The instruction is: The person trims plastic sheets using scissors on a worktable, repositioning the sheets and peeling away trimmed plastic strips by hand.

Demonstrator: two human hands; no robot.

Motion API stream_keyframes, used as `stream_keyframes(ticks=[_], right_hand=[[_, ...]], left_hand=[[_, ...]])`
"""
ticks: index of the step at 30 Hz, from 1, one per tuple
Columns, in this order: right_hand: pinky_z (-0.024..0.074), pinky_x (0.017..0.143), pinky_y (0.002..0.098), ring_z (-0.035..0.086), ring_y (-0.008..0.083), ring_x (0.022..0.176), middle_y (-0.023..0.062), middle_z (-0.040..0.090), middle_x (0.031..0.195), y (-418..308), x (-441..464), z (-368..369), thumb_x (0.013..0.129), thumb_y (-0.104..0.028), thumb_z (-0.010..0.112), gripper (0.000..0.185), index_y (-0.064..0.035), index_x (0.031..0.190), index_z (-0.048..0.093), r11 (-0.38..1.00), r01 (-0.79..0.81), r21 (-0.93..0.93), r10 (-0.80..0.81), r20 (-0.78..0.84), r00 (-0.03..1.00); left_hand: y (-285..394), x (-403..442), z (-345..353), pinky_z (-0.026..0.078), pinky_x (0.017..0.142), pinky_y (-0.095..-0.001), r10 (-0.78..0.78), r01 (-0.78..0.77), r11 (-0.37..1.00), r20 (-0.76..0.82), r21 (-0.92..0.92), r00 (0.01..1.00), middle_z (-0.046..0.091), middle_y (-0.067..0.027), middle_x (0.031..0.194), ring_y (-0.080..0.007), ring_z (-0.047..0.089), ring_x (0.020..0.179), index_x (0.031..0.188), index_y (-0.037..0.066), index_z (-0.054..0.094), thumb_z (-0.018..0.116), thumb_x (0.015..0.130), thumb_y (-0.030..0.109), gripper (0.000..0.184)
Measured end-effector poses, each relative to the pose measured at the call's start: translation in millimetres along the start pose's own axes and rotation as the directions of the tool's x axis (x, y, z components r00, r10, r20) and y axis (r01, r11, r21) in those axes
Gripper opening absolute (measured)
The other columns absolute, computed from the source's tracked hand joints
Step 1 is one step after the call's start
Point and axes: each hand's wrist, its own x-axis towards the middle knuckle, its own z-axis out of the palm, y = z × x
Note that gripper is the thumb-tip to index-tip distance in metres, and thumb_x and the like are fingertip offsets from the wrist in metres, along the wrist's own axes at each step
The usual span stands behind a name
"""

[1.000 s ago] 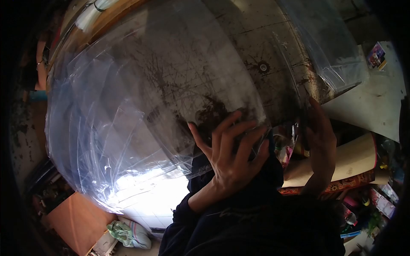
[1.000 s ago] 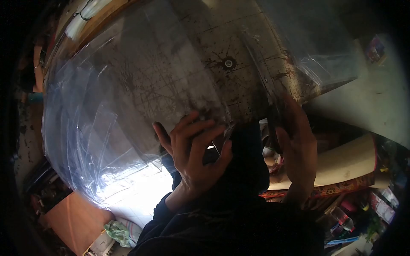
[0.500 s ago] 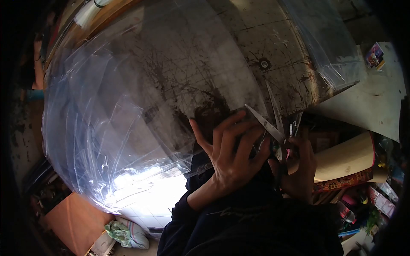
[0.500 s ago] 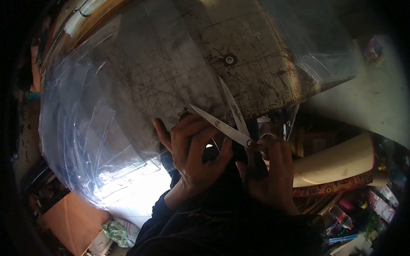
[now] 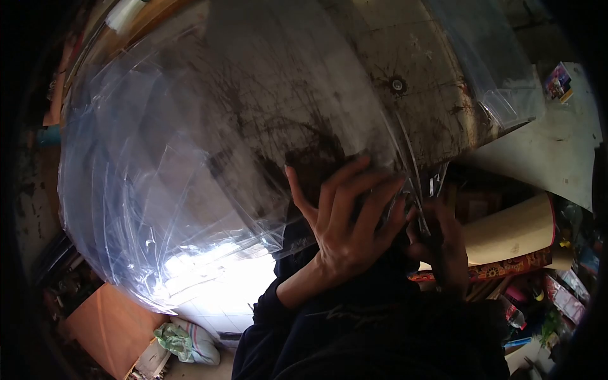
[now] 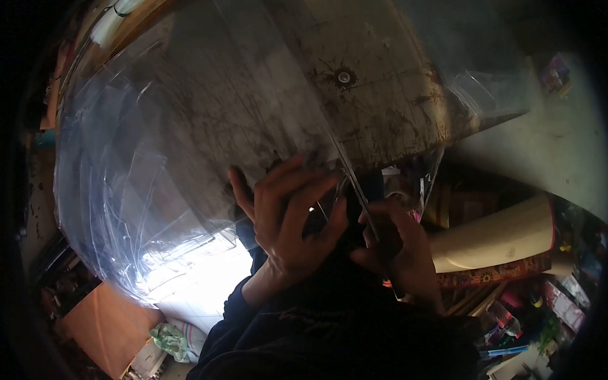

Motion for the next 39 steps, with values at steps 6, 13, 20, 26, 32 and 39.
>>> stream_keyframes(ticks=[6,13,20,26,32,39], right_hand=[[0.0366,0.064,0.0216,0.044,0.0073,0.073,-0.0031,0.049,0.084,4.2,2.1,0.9,0.058,-0.013,0.075,0.049,-0.0078,0.101,0.051,0.96,-0.049,0.275,0.029,0.079,0.996],[0.0341,0.061,0.0218,0.043,0.0072,0.073,-0.0013,0.048,0.088,17.2,6.2,1.9,0.06,-0.021,0.077,0.053,-0.0061,0.102,0.05,0.972,0.095,0.217,-0.11,0.059,0.992],[0.0349,0.059,0.0228,0.044,0.007,0.071,-0.0004,0.048,0.087,21.4,7.7,-0.1,0.06,-0.035,0.081,0.065,-0.0049,0.107,0.049,0.986,0.104,0.134,-0.106,0.011,0.994],[0.0344,0.057,0.0224,0.044,0.006,0.068,-0.0016,0.048,0.083,26.1,9.0,-1.0,0.058,-0.046,0.081,0.072,-0.0048,0.108,0.05,0.989,0.128,0.075,-0.128,-0.004,0.992],[0.0339,0.057,0.0222,0.044,0.0058,0.066,-0.0029,0.049,0.08,27.6,8.3,1.0,0.058,-0.048,0.08,0.074,-0.0044,0.109,0.049,0.988,0.148,0.046,-0.148,-0.019,0.989],[0.0311,0.056,0.0223,0.042,0.0052,0.065,-0.0034,0.044,0.071,19.4,12.8,6.2,0.054,-0.056,0.079,0.077,-0.0056,0.104,0.048,0.987,0.152,0.056,-0.15,-0.045,0.988]], left_hand=[[0.5,1.9,-2.2,0.011,0.107,-0.0539,-0.005,0.005,1.0,0.016,-0.007,1.0,0.061,0.0014,0.094,-0.0163,0.058,0.099,0.09,0.014,0.069,0.073,0.066,0.018,0.025],[-1.0,1.2,-0.8,0.019,0.107,-0.0473,0.024,-0.024,1.0,0.0,0.002,1.0,0.061,-0.0001,0.093,-0.0155,0.06,0.095,0.089,0.013,0.069,0.073,0.064,0.017,0.025],[-1.0,0.9,-0.4,0.02,0.107,-0.0464,0.018,-0.018,1.0,-0.003,0.001,1.0,0.061,0.0005,0.09,-0.0139,0.061,0.092,0.089,0.013,0.069,0.073,0.064,0.016,0.025],[-0.2,1.4,-1.0,0.02,0.107,-0.0468,0.017,-0.018,1.0,0.003,0.011,1.0,0.061,0.0009,0.089,-0.0136,0.061,0.091,0.089,0.013,0.07,0.073,0.063,0.015,0.027],[-1.0,1.2,-0.6,0.019,0.107,-0.0475,0.023,-0.023,1.0,0.009,0.017,1.0,0.061,0.0011,0.089,-0.0132,0.061,0.09,0.089,0.013,0.07,0.074,0.063,0.016,0.027],[-0.9,2.4,-0.1,0.019,0.107,-0.0477,0.024,-0.024,1.0,-0.007,0.012,1.0,0.06,0.0015,0.088,-0.0125,0.061,0.089,0.089,0.013,0.07,0.073,0.063,0.016,0.026]])
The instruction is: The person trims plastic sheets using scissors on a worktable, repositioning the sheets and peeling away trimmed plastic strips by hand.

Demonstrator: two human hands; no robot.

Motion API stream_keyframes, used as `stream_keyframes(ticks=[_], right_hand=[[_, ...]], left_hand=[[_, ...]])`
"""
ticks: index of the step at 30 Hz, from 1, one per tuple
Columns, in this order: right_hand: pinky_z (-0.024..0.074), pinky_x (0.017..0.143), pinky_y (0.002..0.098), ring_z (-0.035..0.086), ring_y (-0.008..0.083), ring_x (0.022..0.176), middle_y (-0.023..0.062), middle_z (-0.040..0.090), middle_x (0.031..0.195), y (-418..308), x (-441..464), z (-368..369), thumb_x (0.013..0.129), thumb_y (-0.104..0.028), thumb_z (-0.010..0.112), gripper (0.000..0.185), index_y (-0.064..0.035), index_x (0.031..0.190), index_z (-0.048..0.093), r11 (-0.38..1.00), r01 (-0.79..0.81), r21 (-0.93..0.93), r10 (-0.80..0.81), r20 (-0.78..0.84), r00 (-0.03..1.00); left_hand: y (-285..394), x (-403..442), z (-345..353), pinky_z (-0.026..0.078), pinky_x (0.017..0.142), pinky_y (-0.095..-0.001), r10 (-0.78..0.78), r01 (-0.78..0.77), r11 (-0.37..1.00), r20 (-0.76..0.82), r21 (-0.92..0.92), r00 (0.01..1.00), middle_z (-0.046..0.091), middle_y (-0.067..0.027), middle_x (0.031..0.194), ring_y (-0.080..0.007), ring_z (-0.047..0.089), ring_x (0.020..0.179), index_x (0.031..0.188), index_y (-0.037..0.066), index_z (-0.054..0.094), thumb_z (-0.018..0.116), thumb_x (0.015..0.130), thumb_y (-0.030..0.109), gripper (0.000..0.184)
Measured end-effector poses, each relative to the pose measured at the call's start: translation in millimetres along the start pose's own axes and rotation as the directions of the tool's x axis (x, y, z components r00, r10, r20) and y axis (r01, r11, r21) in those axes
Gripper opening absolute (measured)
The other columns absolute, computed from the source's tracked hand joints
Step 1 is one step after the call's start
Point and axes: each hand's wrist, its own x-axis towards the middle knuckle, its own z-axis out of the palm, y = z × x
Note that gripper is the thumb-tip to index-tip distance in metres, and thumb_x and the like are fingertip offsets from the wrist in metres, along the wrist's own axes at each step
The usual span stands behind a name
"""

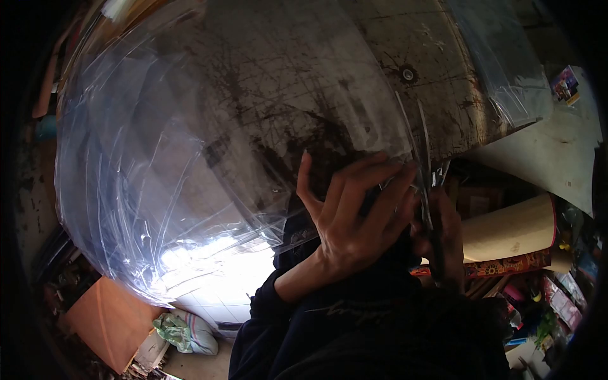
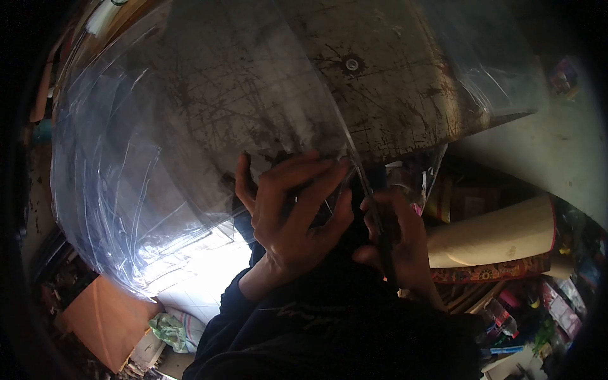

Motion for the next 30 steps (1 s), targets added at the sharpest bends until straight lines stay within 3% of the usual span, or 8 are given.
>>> stream_keyframes(ticks=[8,10,14,15,16,25,29,30], right_hand=[[0.031,0.055,0.0231,0.041,0.0054,0.063,-0.0038,0.043,0.07,2.3,3.7,-3.2,0.055,-0.063,0.075,0.077,-0.0064,0.1,0.048,0.999,0.004,-0.04,-0.004,0.006,1.0],[0.031,0.055,0.0231,0.041,0.0054,0.063,-0.0038,0.043,0.07,1.7,4.1,-3.8,0.055,-0.064,0.075,0.077,-0.0064,0.099,0.049,0.999,-0.008,-0.05,0.009,0.017,1.0],[0.0307,0.054,0.0228,0.041,0.0051,0.063,-0.0035,0.043,0.07,-1.5,3.8,-3.1,0.051,-0.07,0.072,0.081,-0.0061,0.096,0.049,0.995,-0.035,-0.089,0.035,-0.003,0.999],[0.0305,0.054,0.0227,0.041,0.005,0.062,-0.0035,0.043,0.07,-1.7,3.7,-2.9,0.05,-0.071,0.071,0.082,-0.0059,0.095,0.049,0.993,-0.026,-0.111,0.024,-0.019,1.0],[0.0305,0.054,0.0227,0.041,0.005,0.062,-0.0035,0.043,0.07,-1.8,3.3,-3.2,0.05,-0.071,0.071,0.082,-0.0059,0.095,0.049,0.994,-0.026,-0.111,0.024,-0.019,1.0],[0.0305,0.053,0.0211,0.042,0.0045,0.062,-0.0022,0.046,0.07,-1.0,-1.8,0.6,0.051,-0.07,0.071,0.081,-0.0054,0.096,0.05,0.994,-0.097,-0.043,0.095,-0.043,0.995],[0.0303,0.053,0.0215,0.041,0.0045,0.061,-0.0038,0.045,0.068,6.9,1.3,-0.5,0.052,-0.065,0.075,0.079,-0.0053,0.097,0.05,1.0,-0.01,-0.029,0.008,-0.055,0.998],[0.0301,0.053,0.0216,0.04,0.0044,0.06,-0.0044,0.044,0.068,7.3,3.1,-2.7,0.052,-0.063,0.076,0.078,-0.0056,0.098,0.05,0.999,0.015,-0.052,-0.017,-0.032,0.999]], left_hand=[[-0.2,-1.8,0.4,0.019,0.107,-0.0475,-0.007,0.007,1.0,0.023,0.012,1.0,0.06,0.0023,0.087,-0.0098,0.06,0.086,0.089,0.014,0.07,0.073,0.062,0.015,0.026],[-0.1,-2.9,-0.1,0.015,0.105,-0.0549,-0.029,0.029,1.0,0.05,-0.004,0.998,0.058,0.0048,0.09,-0.0091,0.058,0.083,0.095,0.015,0.07,0.071,0.07,0.025,0.027],[-0.4,-3.1,1.1,0.016,0.104,-0.0549,-0.024,0.025,1.0,0.039,-0.006,0.999,0.058,0.0051,0.09,-0.0088,0.058,0.082,0.096,0.015,0.07,0.071,0.07,0.024,0.027],[0.4,-1.5,0.8,0.017,0.106,-0.051,-0.016,0.016,1.0,0.03,0.006,0.999,0.059,0.0041,0.088,-0.0084,0.058,0.083,0.092,0.015,0.07,0.073,0.066,0.02,0.026],[0.9,-0.6,0.7,0.019,0.107,-0.0472,-0.007,0.007,1.0,0.022,0.018,1.0,0.06,0.003,0.086,-0.0081,0.058,0.083,0.088,0.015,0.07,0.074,0.063,0.016,0.026],[0.2,-2.4,2.6,0.019,0.107,-0.0472,-0.004,0.003,1.0,0.011,0.029,1.0,0.06,0.0045,0.085,-0.0081,0.057,0.083,0.087,0.016,0.07,0.074,0.062,0.017,0.025],[0.0,-3.3,2.7,0.019,0.107,-0.0469,-0.003,0.003,0.999,0.013,0.032,1.0,0.06,0.0046,0.085,-0.008,0.057,0.084,0.087,0.017,0.07,0.074,0.062,0.017,0.025],[-0.2,-4.1,2.5,0.017,0.106,-0.051,-0.008,0.008,1.0,0.024,0.024,1.0,0.059,0.0053,0.087,-0.0075,0.058,0.082,0.091,0.016,0.07,0.073,0.065,0.02,0.026]])
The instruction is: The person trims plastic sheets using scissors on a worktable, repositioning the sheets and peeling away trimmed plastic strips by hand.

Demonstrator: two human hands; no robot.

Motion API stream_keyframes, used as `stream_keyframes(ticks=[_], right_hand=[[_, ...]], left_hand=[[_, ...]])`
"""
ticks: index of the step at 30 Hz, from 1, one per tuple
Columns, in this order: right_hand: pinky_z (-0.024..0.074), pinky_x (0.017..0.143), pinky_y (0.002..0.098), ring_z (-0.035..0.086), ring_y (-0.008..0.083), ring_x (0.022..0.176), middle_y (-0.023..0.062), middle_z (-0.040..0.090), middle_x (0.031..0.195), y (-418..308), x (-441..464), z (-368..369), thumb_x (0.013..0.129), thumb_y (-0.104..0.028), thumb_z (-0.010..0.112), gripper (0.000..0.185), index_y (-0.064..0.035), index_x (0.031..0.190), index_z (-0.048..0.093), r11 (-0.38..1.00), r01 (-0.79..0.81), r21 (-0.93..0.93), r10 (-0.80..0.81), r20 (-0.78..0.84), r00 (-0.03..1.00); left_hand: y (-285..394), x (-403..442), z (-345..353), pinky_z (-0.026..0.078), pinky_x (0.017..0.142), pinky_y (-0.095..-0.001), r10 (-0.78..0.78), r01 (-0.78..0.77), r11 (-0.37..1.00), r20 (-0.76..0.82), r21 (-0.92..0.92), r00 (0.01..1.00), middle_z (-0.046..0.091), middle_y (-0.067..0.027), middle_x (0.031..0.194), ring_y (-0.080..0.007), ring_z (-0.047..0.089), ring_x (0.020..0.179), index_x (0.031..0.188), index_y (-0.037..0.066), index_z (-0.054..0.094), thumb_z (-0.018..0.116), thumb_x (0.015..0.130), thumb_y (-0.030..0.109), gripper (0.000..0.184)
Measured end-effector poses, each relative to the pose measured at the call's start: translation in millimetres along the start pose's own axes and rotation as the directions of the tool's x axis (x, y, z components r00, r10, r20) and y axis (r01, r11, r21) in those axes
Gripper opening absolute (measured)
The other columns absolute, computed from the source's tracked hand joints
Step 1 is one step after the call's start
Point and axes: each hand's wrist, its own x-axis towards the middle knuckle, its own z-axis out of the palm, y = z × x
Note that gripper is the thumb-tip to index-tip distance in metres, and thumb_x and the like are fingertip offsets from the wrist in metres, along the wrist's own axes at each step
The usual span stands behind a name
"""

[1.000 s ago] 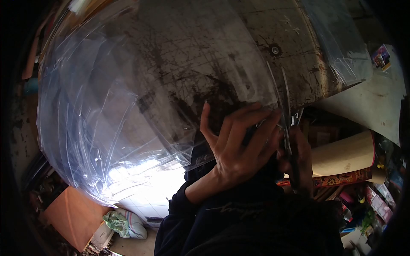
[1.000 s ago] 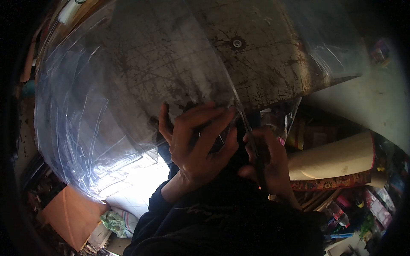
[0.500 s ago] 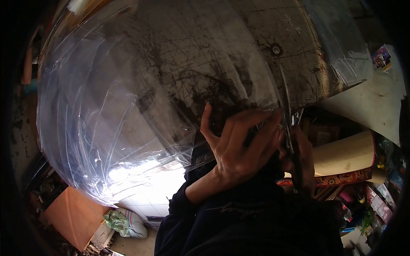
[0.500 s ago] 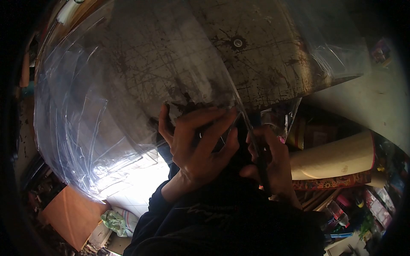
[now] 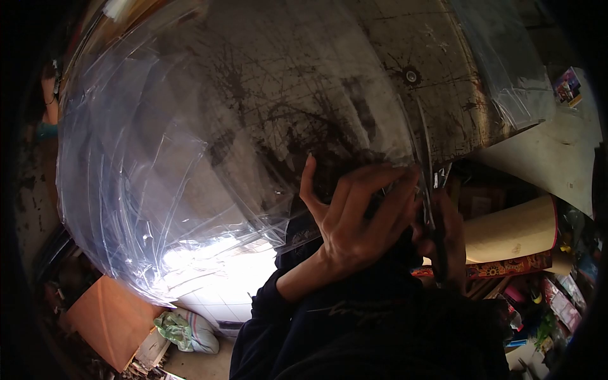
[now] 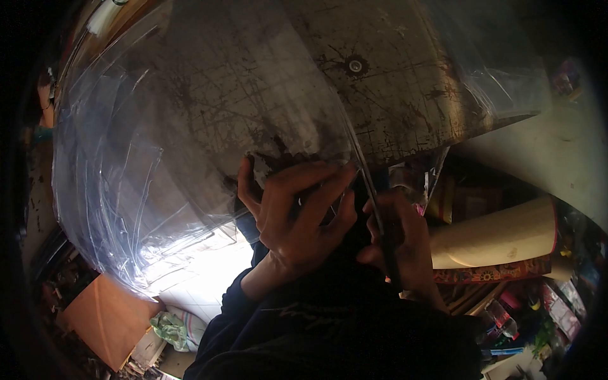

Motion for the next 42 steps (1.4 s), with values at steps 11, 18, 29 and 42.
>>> stream_keyframes(ticks=[11,18,29,42], right_hand=[[0.0278,0.052,0.0212,0.038,0.004,0.059,-0.0053,0.041,0.066,-4.4,2.1,-2.1,0.053,-0.064,0.076,0.075,-0.007,0.095,0.049,0.998,-0.063,0.015,0.062,0.025,0.998],[0.0283,0.052,0.0213,0.038,0.0044,0.058,-0.0042,0.043,0.068,-11.8,-1.3,-2.3,0.053,-0.064,0.075,0.076,-0.006,0.094,0.05,0.996,-0.091,-0.023,0.091,0.021,0.996],[0.038,0.052,0.0235,0.05,0.0081,0.07,0.0029,0.054,0.079,-7.9,7.2,-28.9,0.061,-0.004,0.07,0.049,-0.0053,0.105,0.048,0.873,0.017,-0.488,-0.102,-0.149,0.984],[0.0495,0.074,0.0385,0.053,0.0324,0.096,0.0165,0.051,0.105,-47.1,53.8,-19.1,0.078,-0.009,0.062,0.044,-0.0043,0.118,0.044,0.218,0.213,-0.952,-0.665,0.014,0.747]], left_hand=[[-1.1,-0.3,3.9,0.018,0.107,-0.0481,0.017,-0.016,1.0,-0.034,0.025,0.999,0.06,0.0052,0.082,-0.0077,0.058,0.08,0.088,0.017,0.071,0.073,0.063,0.016,0.025],[0.7,0.1,3.7,0.017,0.107,-0.0483,0.003,-0.003,1.0,-0.037,0.021,0.999,0.06,0.0055,0.082,-0.0077,0.059,0.078,0.086,0.018,0.071,0.074,0.062,0.015,0.024],[-2.9,-1.8,-8.4,0.017,0.105,-0.0539,-0.001,0.001,1.0,0.02,0.006,1.0,0.059,0.0065,0.084,-0.0063,0.059,0.074,0.093,0.019,0.07,0.07,0.067,0.018,0.027],[-9.4,-15.2,-33.1,0.025,0.102,-0.0493,0.043,-0.043,0.999,0.059,-0.002,0.997,0.059,0.0039,0.08,-0.0067,0.06,0.071,0.09,0.014,0.07,0.067,0.065,0.01,0.026]])
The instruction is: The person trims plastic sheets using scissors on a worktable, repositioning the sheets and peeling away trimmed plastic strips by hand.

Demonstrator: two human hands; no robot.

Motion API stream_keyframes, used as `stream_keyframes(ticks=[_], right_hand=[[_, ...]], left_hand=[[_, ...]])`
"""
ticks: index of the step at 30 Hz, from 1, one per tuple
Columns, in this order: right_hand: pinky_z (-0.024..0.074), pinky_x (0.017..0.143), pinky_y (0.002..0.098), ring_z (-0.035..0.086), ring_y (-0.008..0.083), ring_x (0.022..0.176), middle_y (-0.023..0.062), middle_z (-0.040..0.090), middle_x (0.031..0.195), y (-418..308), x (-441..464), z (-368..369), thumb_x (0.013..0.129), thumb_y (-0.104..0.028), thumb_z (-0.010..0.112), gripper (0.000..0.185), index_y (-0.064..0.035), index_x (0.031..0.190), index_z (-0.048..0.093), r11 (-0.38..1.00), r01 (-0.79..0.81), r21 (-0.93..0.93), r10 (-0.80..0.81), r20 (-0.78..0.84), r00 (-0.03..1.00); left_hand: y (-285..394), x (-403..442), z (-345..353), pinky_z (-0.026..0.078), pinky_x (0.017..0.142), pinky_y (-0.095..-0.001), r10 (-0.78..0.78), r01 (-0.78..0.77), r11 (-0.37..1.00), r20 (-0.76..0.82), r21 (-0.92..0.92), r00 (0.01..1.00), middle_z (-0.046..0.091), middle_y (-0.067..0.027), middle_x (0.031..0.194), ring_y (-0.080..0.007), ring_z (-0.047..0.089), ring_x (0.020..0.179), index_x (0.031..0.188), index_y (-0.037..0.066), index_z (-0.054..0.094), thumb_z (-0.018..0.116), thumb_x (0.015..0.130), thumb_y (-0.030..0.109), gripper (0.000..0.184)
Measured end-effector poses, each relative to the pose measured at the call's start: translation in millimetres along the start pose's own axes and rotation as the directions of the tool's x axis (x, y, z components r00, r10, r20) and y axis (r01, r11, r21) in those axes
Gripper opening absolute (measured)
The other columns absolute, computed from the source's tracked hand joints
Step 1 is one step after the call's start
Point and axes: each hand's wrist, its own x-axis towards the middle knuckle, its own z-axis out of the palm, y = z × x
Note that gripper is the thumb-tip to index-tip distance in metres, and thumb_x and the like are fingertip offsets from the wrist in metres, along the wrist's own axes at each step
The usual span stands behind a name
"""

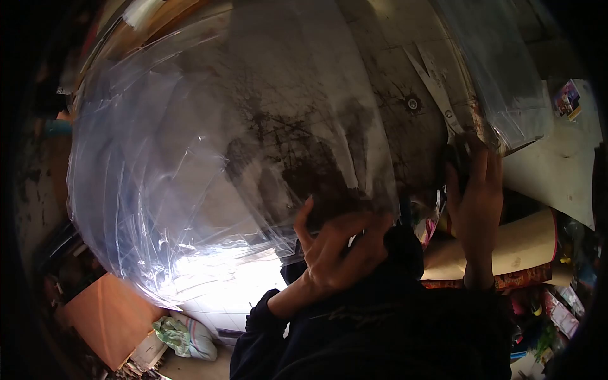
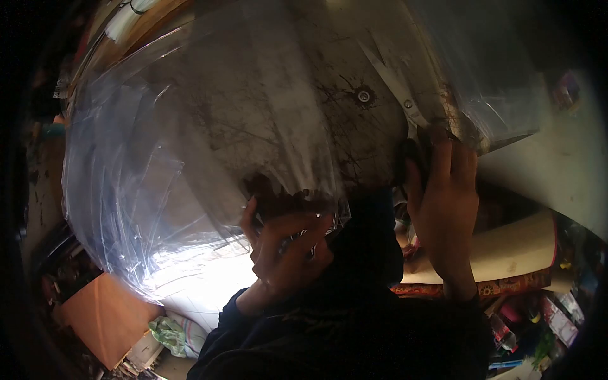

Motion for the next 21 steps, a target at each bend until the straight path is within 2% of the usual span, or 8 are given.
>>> stream_keyframes(ticks=[4,6,9,10,11,17,20,21], right_hand=[[0.0491,0.074,0.0377,0.053,0.0286,0.093,0.0138,0.05,0.103,-2.8,-2.3,-0.2,0.081,-0.009,0.059,0.038,-0.0051,0.116,0.047,0.991,0.001,-0.131,0.007,0.061,0.998],[0.049,0.072,0.0362,0.053,0.0265,0.091,0.0119,0.051,0.101,-5.6,-3.5,-3.3,0.082,-0.011,0.058,0.034,-0.0053,0.115,0.049,0.985,0.011,-0.172,0.003,0.08,0.997],[0.0479,0.079,0.0337,0.054,0.0255,0.104,0.0109,0.053,0.112,-14.1,0.9,-18.2,0.08,-0.01,0.06,0.029,-0.0067,0.109,0.057,0.981,-0.126,0.147,0.094,0.203,0.975],[0.0478,0.079,0.0324,0.057,0.0219,0.101,0.0084,0.056,0.108,-13.9,3.6,-20.9,0.08,-0.011,0.06,0.022,-0.0077,0.101,0.06,0.9,0.395,0.185,-0.415,0.085,0.906],[0.0477,0.078,0.0312,0.059,0.0183,0.098,0.0059,0.058,0.104,-13.6,5.1,-22.1,0.079,-0.013,0.06,0.015,-0.0088,0.093,0.064,0.571,0.806,0.155,-0.813,-0.035,0.582],[0.0489,0.075,0.0299,0.061,0.0156,0.091,0.003,0.062,0.092,-9.1,12.4,-14.8,0.076,-0.017,0.058,0.011,-0.0098,0.083,0.062,0.449,0.89,0.073,-0.886,-0.09,0.455],[0.0499,0.073,0.0303,0.061,0.0167,0.089,0.0025,0.061,0.091,-8.6,14.6,-10.7,0.075,-0.016,0.058,0.011,-0.0094,0.083,0.062,0.445,0.887,0.121,-0.885,-0.093,0.457],[0.0499,0.073,0.0303,0.061,0.0167,0.089,0.0025,0.061,0.091,-9.0,14.5,-8.6,0.075,-0.016,0.058,0.011,-0.0094,0.083,0.062,0.443,0.889,0.118,-0.886,-0.095,0.454]], left_hand=[[1.6,-2.0,-1.1,0.027,0.102,-0.0511,-0.01,0.01,1.0,0.011,-0.009,1.0,0.062,0.0009,0.08,-0.0103,0.061,0.076,0.085,0.012,0.069,0.065,0.059,0.002,0.028],[-1.0,-3.5,-0.1,0.026,0.102,-0.0505,0.006,-0.006,1.0,0.005,-0.009,1.0,0.061,0.0021,0.08,-0.0086,0.06,0.073,0.087,0.012,0.069,0.066,0.062,0.007,0.026],[-1.9,-3.2,-0.8,0.025,0.102,-0.0501,0.02,-0.02,1.0,0.001,-0.007,1.0,0.06,0.0031,0.081,-0.0069,0.06,0.071,0.088,0.013,0.07,0.067,0.066,0.011,0.023],[-1.8,-2.7,-1.4,0.025,0.102,-0.0503,0.02,-0.02,1.0,0.008,-0.008,1.0,0.06,0.003,0.081,-0.007,0.06,0.071,0.088,0.013,0.07,0.067,0.066,0.011,0.022],[-1.9,-2.8,-1.6,0.025,0.102,-0.0503,0.026,-0.026,1.0,0.007,-0.009,1.0,0.06,0.003,0.081,-0.007,0.06,0.071,0.088,0.013,0.07,0.067,0.066,0.011,0.022],[-2.7,-6.4,1.7,0.026,0.101,-0.049,0.025,-0.026,0.999,-0.039,-0.019,0.999,0.061,0.0029,0.082,-0.008,0.062,0.074,0.077,0.013,0.067,0.069,0.066,0.013,0.011],[7.0,3.8,-5.5,0.031,0.095,-0.0468,-0.005,0.006,1.0,0.031,-0.014,1.0,0.06,0.0023,0.08,-0.0088,0.061,0.071,0.074,0.013,0.065,0.069,0.066,0.014,0.009],[14.3,10.4,-7.5,0.035,0.088,-0.0429,-0.064,0.061,0.997,0.054,0.052,0.996,0.06,0.0021,0.078,-0.0092,0.06,0.069,0.075,0.012,0.064,0.07,0.066,0.015,0.011]])
